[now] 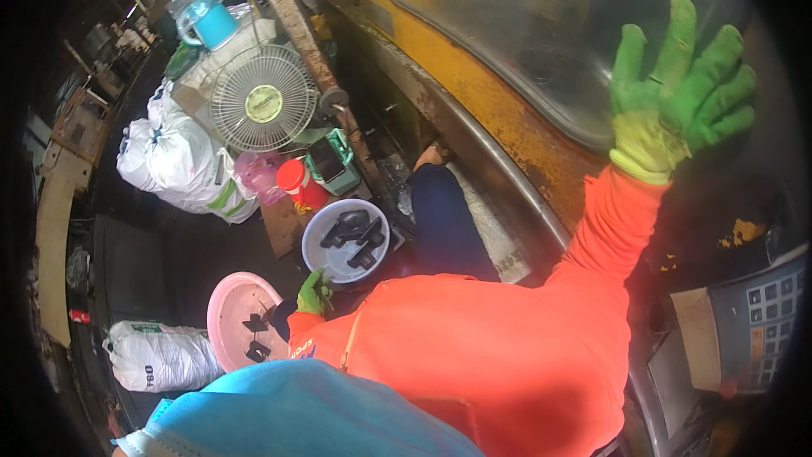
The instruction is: The person sits on the floor and repeatedly picks up dark metal parts from a blue basin, inspects them, and places them into a pink basin. The person also handles a larger metal component and places it on a nearby machine.
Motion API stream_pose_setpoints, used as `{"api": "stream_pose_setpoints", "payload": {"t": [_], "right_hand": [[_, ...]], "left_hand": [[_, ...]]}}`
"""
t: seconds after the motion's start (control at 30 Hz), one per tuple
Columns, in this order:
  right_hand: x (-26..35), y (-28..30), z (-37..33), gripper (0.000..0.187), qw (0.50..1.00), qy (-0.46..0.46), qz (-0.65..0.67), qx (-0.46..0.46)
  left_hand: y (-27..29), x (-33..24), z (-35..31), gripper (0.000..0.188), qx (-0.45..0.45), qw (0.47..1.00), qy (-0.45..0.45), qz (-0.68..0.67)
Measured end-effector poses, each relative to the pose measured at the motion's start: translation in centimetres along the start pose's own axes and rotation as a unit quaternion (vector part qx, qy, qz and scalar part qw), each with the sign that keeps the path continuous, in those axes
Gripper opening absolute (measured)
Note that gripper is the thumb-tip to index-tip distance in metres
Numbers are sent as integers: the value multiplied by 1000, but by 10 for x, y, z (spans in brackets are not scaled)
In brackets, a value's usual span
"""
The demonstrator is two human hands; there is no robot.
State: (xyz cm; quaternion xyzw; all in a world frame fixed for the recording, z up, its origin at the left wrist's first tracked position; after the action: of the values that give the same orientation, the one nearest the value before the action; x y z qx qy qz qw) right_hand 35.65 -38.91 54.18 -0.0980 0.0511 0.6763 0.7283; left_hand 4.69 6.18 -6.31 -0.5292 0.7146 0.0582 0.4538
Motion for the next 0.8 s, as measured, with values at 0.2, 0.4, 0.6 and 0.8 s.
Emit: {"api": "stream_pose_setpoints", "payload": {"t": [0.2, 0.4, 0.6, 0.8], "right_hand": [[4, 5, 2, 47, 1000, 0, -24, 2], [4, 6, 1, 43, 1000, -1, -18, -5], [1, 6, 0, 42, 1000, -4, 17, -24], [0, 7, -2, 50, 999, 4, 24, -26]], "left_hand": [[-1, -2, -3, 31, -16, 1000, -5, 3], [-5, -4, -5, 31, -10, 1000, -8, 8], [-3, -2, -3, 30, -12, 1000, -9, 8], [-4, -2, -6, 31, -12, 1000, -11, 10]]}}
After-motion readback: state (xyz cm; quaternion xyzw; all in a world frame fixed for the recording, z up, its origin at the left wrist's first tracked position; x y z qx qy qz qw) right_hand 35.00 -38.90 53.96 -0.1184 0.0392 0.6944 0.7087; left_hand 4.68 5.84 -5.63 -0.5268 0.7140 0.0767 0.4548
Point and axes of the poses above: each hand's wrist, its own z-axis towards the middle knuckle, its own y-axis out of the back of the hand, x = y × z, the point moved 10 cm from there along z, towards the middle knuckle, and after that the axes turned 8 degrees about x, right-handed, at the moved point
